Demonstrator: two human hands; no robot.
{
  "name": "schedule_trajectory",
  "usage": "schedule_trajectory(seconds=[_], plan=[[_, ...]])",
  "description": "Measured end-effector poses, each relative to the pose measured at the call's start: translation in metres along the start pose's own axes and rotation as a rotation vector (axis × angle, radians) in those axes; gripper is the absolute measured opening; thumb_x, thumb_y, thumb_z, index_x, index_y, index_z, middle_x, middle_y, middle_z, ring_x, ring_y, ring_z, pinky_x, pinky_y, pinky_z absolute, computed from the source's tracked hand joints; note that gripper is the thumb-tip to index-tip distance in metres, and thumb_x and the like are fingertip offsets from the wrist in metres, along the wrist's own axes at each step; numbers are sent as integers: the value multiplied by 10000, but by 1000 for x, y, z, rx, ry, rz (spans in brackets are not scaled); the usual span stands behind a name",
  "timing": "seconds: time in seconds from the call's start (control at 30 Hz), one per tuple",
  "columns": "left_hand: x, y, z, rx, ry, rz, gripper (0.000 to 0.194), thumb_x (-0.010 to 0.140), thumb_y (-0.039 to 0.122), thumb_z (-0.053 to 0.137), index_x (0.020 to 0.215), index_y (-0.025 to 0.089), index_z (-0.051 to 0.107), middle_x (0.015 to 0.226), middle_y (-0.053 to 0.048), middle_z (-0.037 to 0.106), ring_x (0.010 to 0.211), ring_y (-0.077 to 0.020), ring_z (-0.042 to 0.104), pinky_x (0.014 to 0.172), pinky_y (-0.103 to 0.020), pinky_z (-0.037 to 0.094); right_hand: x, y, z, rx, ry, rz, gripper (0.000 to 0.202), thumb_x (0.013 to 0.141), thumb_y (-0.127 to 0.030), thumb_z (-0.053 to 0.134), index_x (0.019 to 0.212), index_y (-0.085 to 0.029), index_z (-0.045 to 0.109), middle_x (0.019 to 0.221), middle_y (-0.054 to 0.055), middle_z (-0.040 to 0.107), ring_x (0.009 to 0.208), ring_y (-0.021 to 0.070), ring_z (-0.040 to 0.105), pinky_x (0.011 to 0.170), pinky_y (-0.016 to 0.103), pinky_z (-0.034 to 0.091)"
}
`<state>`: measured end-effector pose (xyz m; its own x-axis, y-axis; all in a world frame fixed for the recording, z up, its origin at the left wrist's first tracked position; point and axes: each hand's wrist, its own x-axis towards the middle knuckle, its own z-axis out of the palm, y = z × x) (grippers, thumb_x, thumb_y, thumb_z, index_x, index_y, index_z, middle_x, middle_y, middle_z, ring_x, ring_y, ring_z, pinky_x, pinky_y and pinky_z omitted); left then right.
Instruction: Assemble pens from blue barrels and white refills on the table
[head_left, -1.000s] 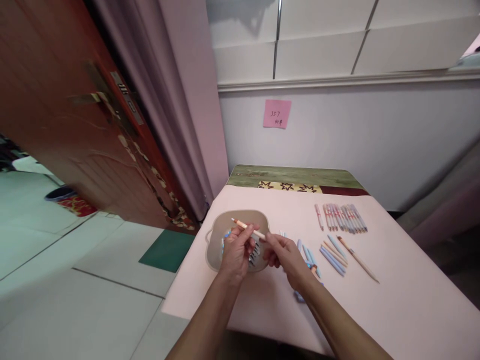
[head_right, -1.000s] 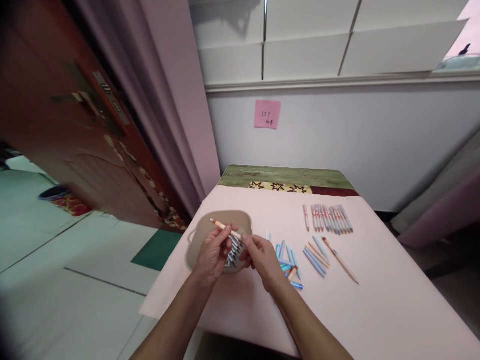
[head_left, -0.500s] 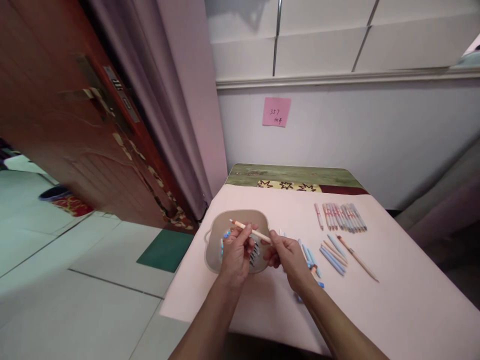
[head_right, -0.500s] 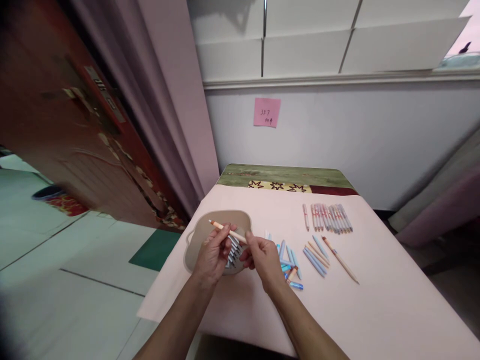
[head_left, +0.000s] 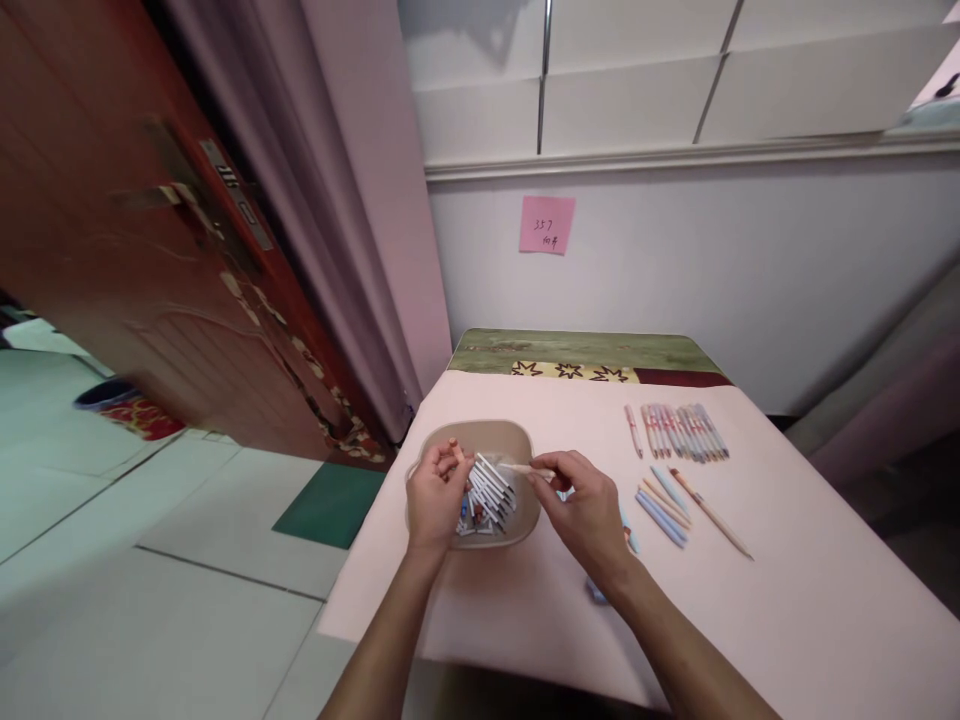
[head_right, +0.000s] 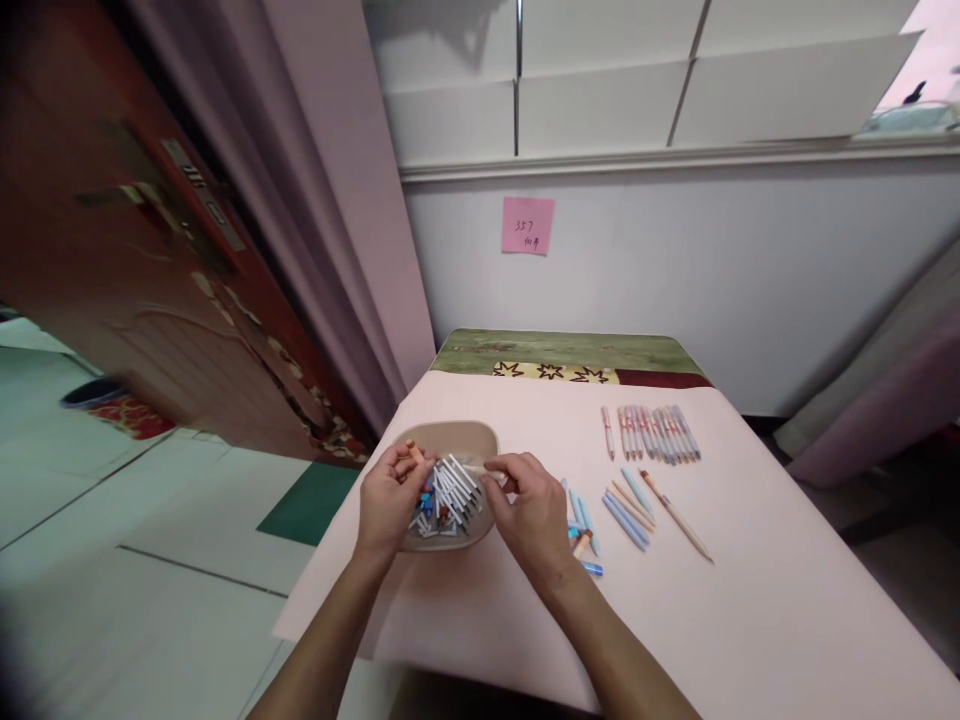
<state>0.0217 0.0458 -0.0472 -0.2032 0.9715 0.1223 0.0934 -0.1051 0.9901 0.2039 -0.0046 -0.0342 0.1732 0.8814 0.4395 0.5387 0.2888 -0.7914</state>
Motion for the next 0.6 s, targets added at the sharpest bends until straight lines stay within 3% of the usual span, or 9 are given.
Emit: schedule_trajectory(seconds=[0.13,0.33,0.43,0.6], plan=[[-7,5,-7,312,10,181,176,667,333,714,784,213,661,704,-13,680,611,-152,592,602,-241,438,1,-9,0,-49,41,-47,168,844,-338,573,886,-210,674,771,37,647,605,133,560,625,258,457],[-10,6,-6,301,113,227,245,667,335,718,881,220,686,639,14,612,543,-135,494,579,-234,405,-2,-7,-2,-1,43,5,171,842,-338,564,884,-211,669,788,37,658,602,134,562,628,264,468],[-11,7,-6,326,95,249,372,688,310,702,1046,219,656,698,7,641,540,-129,495,597,-237,414,-5,-1,-8,25,66,99,178,827,-348,561,882,-206,654,795,32,670,616,140,576,602,257,465],[-23,19,0,391,3,185,412,679,300,709,1078,224,643,677,5,646,521,-148,519,581,-260,412,-14,32,-34,-3,145,322,255,788,-432,583,875,-197,632,786,35,693,612,161,585,595,272,453]])
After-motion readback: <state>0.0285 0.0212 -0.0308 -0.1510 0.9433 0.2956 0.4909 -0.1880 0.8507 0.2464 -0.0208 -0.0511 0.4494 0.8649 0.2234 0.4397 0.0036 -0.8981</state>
